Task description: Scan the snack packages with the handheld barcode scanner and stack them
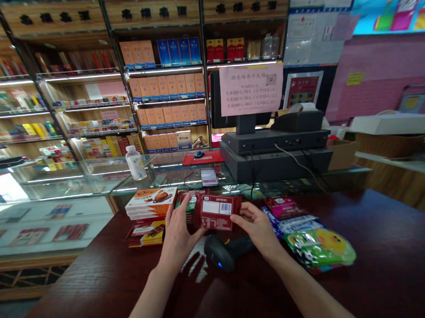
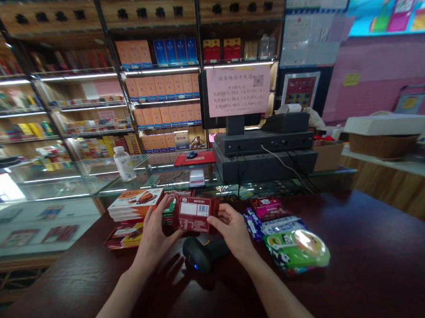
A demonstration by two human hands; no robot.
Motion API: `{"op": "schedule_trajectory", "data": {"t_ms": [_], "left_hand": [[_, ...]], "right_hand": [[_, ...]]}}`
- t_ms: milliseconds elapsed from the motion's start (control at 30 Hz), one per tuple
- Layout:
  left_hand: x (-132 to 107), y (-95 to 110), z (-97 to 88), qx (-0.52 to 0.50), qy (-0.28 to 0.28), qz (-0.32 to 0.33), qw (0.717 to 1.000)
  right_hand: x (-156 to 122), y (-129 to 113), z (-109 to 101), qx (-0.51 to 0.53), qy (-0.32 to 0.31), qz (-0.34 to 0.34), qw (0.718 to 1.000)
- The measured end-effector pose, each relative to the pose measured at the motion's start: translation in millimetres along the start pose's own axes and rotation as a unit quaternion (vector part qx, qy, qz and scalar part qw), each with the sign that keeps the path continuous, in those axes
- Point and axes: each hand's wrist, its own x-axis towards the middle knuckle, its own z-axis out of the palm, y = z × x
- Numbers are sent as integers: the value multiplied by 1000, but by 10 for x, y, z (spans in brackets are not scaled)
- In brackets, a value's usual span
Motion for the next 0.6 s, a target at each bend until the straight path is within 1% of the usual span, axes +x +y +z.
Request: {"op": "schedule_trajectory", "data": {"t_ms": [100, 200, 267, 367, 433, 467, 600], "left_hand": [[6, -9, 29, -58, -18, -59, 996], [31, 21, 23, -138, -32, -122, 982], [56, 49, 6, -209, -50, -161, 963], [86, 73, -19, -317, -73, -201, 924], [93, 63, -22, -356, -66, -220, 906], [92, 51, -19, -361, -56, -226, 903], [80, -3, -4, -333, -6, -228, 915]], "right_hand": [[-2, 13, 11, 7, 15, -4, 1000], [4, 43, 2, 6, 29, -6, 1000], [12, 61, -13, 0, 34, -10, 999], [21, 72, -32, -18, 35, -23, 999], [18, 71, -32, -29, 31, -28, 999], [14, 68, -27, -34, 28, -30, 999], [-15, 50, -7, -43, 0, -42, 998]]}}
